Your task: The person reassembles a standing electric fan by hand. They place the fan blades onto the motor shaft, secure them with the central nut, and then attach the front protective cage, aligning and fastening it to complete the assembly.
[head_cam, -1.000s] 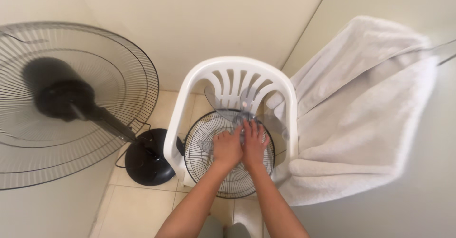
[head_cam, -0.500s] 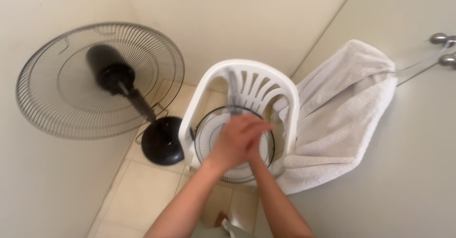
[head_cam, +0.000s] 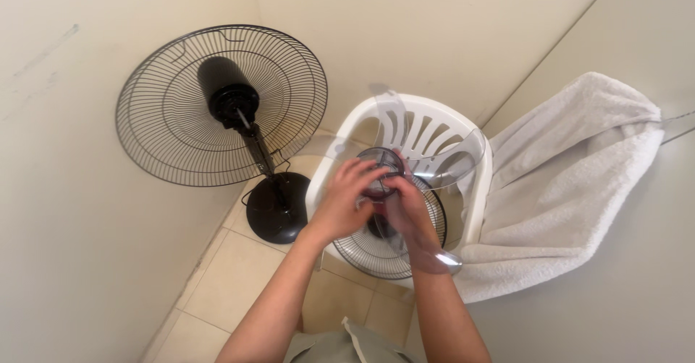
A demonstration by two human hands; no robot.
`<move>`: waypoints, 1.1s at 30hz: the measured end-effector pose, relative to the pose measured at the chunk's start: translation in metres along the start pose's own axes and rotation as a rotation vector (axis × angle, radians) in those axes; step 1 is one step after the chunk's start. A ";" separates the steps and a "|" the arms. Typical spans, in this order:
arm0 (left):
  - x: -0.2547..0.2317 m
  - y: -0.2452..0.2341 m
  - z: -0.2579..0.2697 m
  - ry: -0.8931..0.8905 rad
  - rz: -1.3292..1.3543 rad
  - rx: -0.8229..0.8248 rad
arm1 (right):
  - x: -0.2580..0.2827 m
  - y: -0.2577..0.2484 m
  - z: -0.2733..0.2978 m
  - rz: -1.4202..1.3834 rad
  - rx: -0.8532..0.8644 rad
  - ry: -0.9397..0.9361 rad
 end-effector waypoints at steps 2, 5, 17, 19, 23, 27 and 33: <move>0.003 0.004 0.008 -0.041 -0.001 0.088 | -0.002 0.003 0.002 0.056 -0.052 0.022; 0.009 -0.004 0.019 -0.074 0.068 0.063 | -0.002 0.017 0.003 0.099 0.004 -0.011; 0.044 -0.049 0.044 -0.266 1.663 0.089 | 0.035 0.039 0.017 0.552 -0.026 -0.292; 0.044 -0.051 0.045 -0.261 1.678 0.091 | 0.035 0.045 0.022 0.560 -0.037 -0.295; 0.041 -0.056 0.047 -0.281 1.713 0.053 | 0.044 0.063 0.021 0.539 -0.019 -0.312; 0.039 -0.069 0.050 -0.247 1.697 0.051 | 0.056 0.093 0.025 0.761 -0.008 -0.386; 0.074 -0.091 0.062 -0.411 1.479 -0.162 | 0.042 0.156 0.015 1.331 0.049 -0.454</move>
Point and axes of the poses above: each hand's wrist, its own z-axis away from the middle knuckle, its own y-axis out of the palm, x = y × z, the point moved 9 cm from there along -z, towards the middle knuckle, and after that the axes turned 15 degrees about z, right-handed, at the moved point
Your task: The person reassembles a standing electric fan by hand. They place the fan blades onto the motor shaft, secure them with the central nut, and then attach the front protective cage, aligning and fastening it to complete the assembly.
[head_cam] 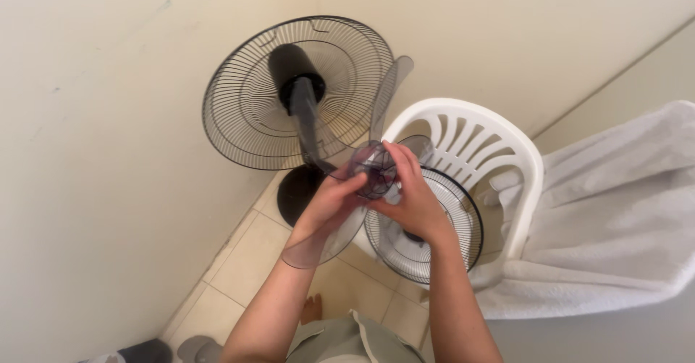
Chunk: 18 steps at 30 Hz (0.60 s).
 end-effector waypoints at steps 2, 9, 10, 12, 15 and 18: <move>-0.011 -0.011 0.002 0.001 -0.074 -0.031 | 0.025 0.004 -0.010 0.008 -0.143 -0.175; -0.070 -0.041 0.017 0.013 -0.022 0.088 | 0.035 0.058 -0.054 -0.119 -0.196 -0.117; -0.079 -0.048 0.018 0.021 -0.006 0.090 | 0.035 0.065 -0.060 -0.128 -0.220 -0.109; -0.099 -0.075 0.023 0.027 -0.010 -0.007 | 0.031 0.079 -0.070 -0.118 -0.267 -0.071; -0.122 -0.131 0.031 0.065 0.058 -0.249 | 0.019 0.100 -0.084 -0.051 -0.337 -0.012; -0.132 -0.185 0.034 0.112 0.063 -0.490 | 0.004 0.121 -0.099 -0.014 -0.377 0.006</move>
Point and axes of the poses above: each hand's wrist, its own z-axis away from the middle knuckle, its own y-axis out of the palm, x = y × z, the point moved 9 cm from there along -z, towards the middle knuckle, and after that the axes turned 15 degrees about z, right-handed, at the moved point
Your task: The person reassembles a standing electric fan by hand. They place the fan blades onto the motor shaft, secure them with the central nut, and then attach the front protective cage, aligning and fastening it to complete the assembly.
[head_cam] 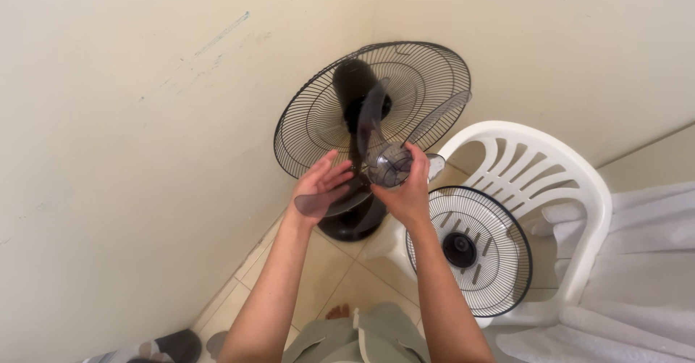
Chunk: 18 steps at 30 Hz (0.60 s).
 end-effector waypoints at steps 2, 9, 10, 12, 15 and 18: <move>-0.003 -0.027 -0.013 0.039 0.037 -0.115 | -0.015 0.019 -0.004 -0.018 0.005 0.035; 0.012 -0.073 -0.044 0.189 0.456 -0.293 | -0.064 0.067 -0.022 -0.013 0.025 0.211; 0.015 -0.074 -0.051 0.213 0.518 -0.296 | -0.066 0.072 -0.028 -0.015 0.020 0.209; 0.024 -0.077 -0.062 0.272 0.503 -0.350 | -0.071 0.078 -0.038 -0.015 0.023 0.216; 0.037 -0.076 -0.072 0.317 0.267 -0.351 | -0.077 0.082 -0.043 -0.037 0.037 0.219; 0.047 -0.066 -0.078 0.347 -0.014 -0.288 | -0.081 0.081 -0.042 -0.105 0.048 0.200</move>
Point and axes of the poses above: each hand's wrist, its own z-axis away from the middle knuckle, its own y-axis out of the palm, x = y × z, the point moved 9 cm from there along -z, towards the middle knuckle, and after that the axes turned 15 degrees about z, right-handed, at the moved point
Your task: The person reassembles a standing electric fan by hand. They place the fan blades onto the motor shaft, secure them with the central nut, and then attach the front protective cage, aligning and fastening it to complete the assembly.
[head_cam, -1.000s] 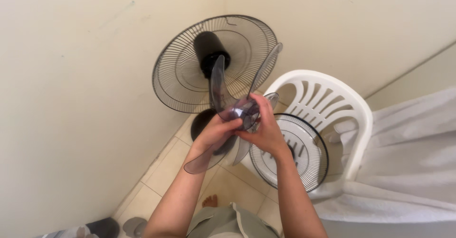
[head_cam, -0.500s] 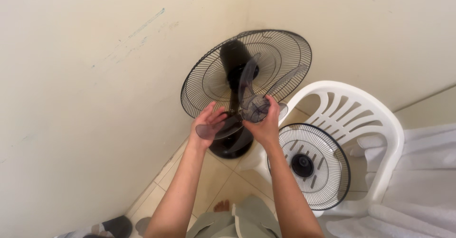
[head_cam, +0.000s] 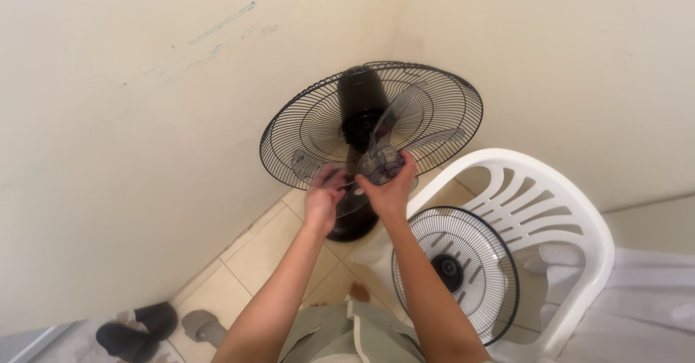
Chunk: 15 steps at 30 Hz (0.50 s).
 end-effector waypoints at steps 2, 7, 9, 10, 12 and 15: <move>0.003 0.010 0.001 0.040 -0.122 0.077 | -0.004 0.001 -0.001 -0.043 0.028 0.018; 0.012 0.021 -0.004 0.076 -0.240 0.073 | -0.009 0.003 -0.004 -0.029 0.053 -0.069; 0.013 0.024 -0.007 0.086 -0.203 0.048 | -0.011 0.004 -0.006 -0.023 0.047 -0.097; 0.011 0.025 -0.010 0.096 -0.185 0.037 | -0.012 0.006 -0.008 -0.048 0.046 -0.105; 0.010 0.025 -0.012 0.100 -0.158 0.020 | -0.015 0.007 -0.009 -0.083 0.040 -0.118; 0.006 0.030 -0.018 0.112 -0.145 0.039 | -0.021 0.012 -0.012 -0.163 0.059 -0.103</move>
Point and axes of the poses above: each hand's wrist, its own z-axis away from the middle knuckle, its own y-axis out of the palm, x = y × z, the point moved 9 cm from there along -z, towards the middle knuckle, and after that the axes turned 15 degrees about z, right-handed, at the moved point
